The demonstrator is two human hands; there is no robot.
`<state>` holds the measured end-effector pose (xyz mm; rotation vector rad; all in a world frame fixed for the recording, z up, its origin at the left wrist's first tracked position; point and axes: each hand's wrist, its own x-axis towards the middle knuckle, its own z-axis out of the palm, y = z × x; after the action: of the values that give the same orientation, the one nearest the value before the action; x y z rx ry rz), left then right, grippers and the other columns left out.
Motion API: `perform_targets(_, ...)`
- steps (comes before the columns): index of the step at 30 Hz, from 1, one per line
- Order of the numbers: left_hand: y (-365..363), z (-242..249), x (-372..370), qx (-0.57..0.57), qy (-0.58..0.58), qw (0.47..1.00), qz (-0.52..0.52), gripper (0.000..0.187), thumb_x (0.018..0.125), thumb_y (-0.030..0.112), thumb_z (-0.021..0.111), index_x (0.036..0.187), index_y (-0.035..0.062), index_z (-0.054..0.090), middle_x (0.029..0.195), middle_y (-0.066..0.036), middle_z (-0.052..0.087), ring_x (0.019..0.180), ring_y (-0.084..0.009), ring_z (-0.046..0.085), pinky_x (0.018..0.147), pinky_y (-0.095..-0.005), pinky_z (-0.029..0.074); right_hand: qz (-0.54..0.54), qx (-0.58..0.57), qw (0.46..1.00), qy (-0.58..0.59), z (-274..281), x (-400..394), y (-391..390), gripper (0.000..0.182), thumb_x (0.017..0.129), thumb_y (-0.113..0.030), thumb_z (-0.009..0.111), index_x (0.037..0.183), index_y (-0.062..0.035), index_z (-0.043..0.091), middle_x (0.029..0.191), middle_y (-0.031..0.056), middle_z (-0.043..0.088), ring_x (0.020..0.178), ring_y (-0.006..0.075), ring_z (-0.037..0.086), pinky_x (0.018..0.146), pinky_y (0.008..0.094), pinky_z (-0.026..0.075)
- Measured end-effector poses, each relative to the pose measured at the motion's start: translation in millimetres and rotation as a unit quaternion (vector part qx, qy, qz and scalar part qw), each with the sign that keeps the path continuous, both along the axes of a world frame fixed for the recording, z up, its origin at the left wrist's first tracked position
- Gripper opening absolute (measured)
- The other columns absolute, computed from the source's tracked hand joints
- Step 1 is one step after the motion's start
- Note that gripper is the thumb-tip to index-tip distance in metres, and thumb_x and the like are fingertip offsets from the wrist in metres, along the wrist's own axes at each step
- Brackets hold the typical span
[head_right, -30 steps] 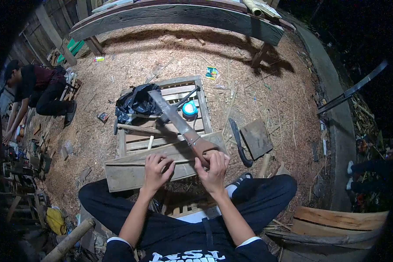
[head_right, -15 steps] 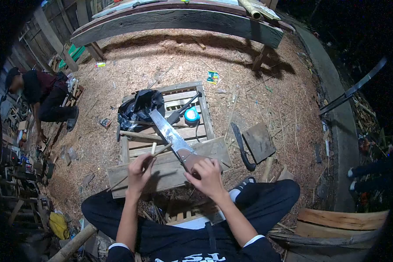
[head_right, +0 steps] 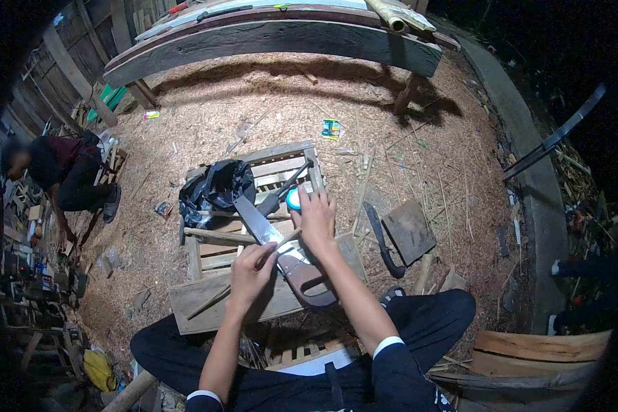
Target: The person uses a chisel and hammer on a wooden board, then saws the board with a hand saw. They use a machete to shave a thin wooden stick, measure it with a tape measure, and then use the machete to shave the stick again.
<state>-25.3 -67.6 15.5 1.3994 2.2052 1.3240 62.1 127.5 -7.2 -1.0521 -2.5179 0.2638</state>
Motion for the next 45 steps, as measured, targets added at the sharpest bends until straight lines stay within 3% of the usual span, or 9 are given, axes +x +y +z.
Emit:
perform_targets(6, 6.1, 5.9, 1.2, 0.047, -0.015, 0.999, -0.01, 0.024, 0.093, 0.007, 0.075, 0.116, 0.004, 0.078, 0.093, -0.015, 0.073, 0.084, -0.0301, 0.068, 0.077, -0.0409, 0.055, 0.042, -0.085, 0.978, 0.188, 21.3, 38.7, -7.9, 0.058, 0.086, -0.014, 0.08, 0.141, -0.0064, 0.064, 0.123, 0.0198, 0.07, 0.116, 0.0365, 0.065, 0.106, 0.0429, 0.049)
perform_targets(8, 7.4, 11.6, 6.1, 0.049, -0.027, 0.998, -0.016, 0.025, 0.092, 0.006, 0.075, 0.117, 0.0023, 0.077, 0.093, -0.016, 0.072, 0.083, -0.0307, 0.067, 0.077, -0.0406, 0.055, 0.0, -0.231, 0.94, 0.251, 34.5, 56.5, -20.6, 0.057, 0.09, -0.012, 0.077, 0.145, -0.0082, 0.062, 0.124, 0.0199, 0.07, 0.117, 0.0359, 0.067, 0.105, 0.0418, 0.051)
perform_targets(11, 9.1, 24.2, 15.5, 0.034, -0.046, 0.998, -0.012, 0.026, 0.091, 0.005, 0.076, 0.117, 0.0018, 0.077, 0.092, -0.017, 0.072, 0.084, -0.0299, 0.067, 0.076, -0.0393, 0.055, 0.01, -0.234, 0.922, 0.31, 46.3, 85.3, -37.0, 0.06, 0.095, -0.01, 0.071, 0.152, -0.0035, 0.055, 0.135, 0.0182, 0.067, 0.115, 0.0268, 0.069, 0.101, 0.0381, 0.054)
perform_targets(18, 17.6, 44.4, 49.3, 0.07, -0.041, 0.996, -0.02, 0.026, 0.094, 0.009, 0.075, 0.118, 0.0003, 0.075, 0.095, -0.017, 0.075, 0.075, -0.0265, 0.069, 0.069, -0.0361, 0.054, 0.038, -0.464, 0.78, 0.418, 84.7, 127.9, -80.5, 0.061, 0.101, -0.01, 0.047, 0.161, -0.0045, 0.042, 0.133, 0.0133, 0.065, 0.107, 0.0135, 0.066, 0.089, 0.0299, 0.054)
perform_targets(21, 19.1, 46.6, 66.0, 0.097, -0.094, 0.99, -0.037, 0.024, 0.094, 0.011, 0.079, 0.115, 0.0009, 0.076, 0.075, -0.006, 0.072, 0.059, -0.0087, 0.058, 0.055, -0.0287, 0.045, 0.046, -0.536, 0.675, 0.504, 82.8, 133.5, -85.5, 0.057, 0.101, -0.014, 0.055, 0.157, -0.0083, 0.044, 0.123, 0.0076, 0.061, 0.103, 0.0125, 0.062, 0.092, 0.0294, 0.052)
perform_targets(24, 14.2, 47.1, 77.6, 0.087, -0.137, 0.985, -0.052, 0.021, 0.093, 0.011, 0.08, 0.111, 0.0009, 0.076, 0.074, -0.005, 0.072, 0.059, -0.0081, 0.058, 0.055, -0.0285, 0.045, 0.035, -0.452, 0.743, 0.491, 93.5, 133.3, -98.5, 0.052, 0.101, -0.017, 0.063, 0.15, -0.0075, 0.048, 0.126, 0.0067, 0.059, 0.104, 0.0112, 0.06, 0.093, 0.0294, 0.052)
perform_targets(34, -4.1, 57.6, 82.3, 0.077, -0.102, 0.985, -0.112, 0.023, 0.09, 0.01, 0.083, 0.108, -0.0022, 0.075, 0.082, -0.012, 0.077, 0.072, -0.0138, 0.074, 0.063, -0.0297, 0.055, 0.07, -0.43, 0.71, 0.554, 106.8, 141.7, -122.1, 0.052, 0.104, -0.027, 0.064, 0.147, -0.0053, 0.043, 0.126, 0.0121, 0.062, 0.104, 0.0161, 0.066, 0.09, 0.0321, 0.056)
perform_targets(37, -9.1, 63.2, 79.6, 0.069, -0.123, 0.982, -0.129, 0.022, 0.09, 0.008, 0.082, 0.108, -0.0026, 0.075, 0.085, -0.014, 0.078, 0.074, -0.0169, 0.076, 0.066, -0.0318, 0.057, 0.044, -0.315, 0.802, 0.506, 113.6, 134.8, -128.8, 0.051, 0.105, -0.029, 0.064, 0.145, -0.0037, 0.046, 0.131, 0.013, 0.059, 0.114, 0.0184, 0.061, 0.101, 0.0329, 0.05)
perform_targets(45, -16.1, 56.3, 70.6, 0.115, -0.089, 0.98, -0.136, 0.022, 0.091, 0.005, 0.08, 0.111, -0.0036, 0.075, 0.09, -0.017, 0.078, 0.08, -0.0203, 0.078, 0.072, -0.0329, 0.059, 0.0, -0.246, 0.861, 0.446, 109.0, 116.8, -147.3, 0.043, 0.104, -0.024, 0.065, 0.138, -0.0029, 0.05, 0.125, 0.0139, 0.06, 0.108, 0.0207, 0.063, 0.095, 0.0357, 0.052)
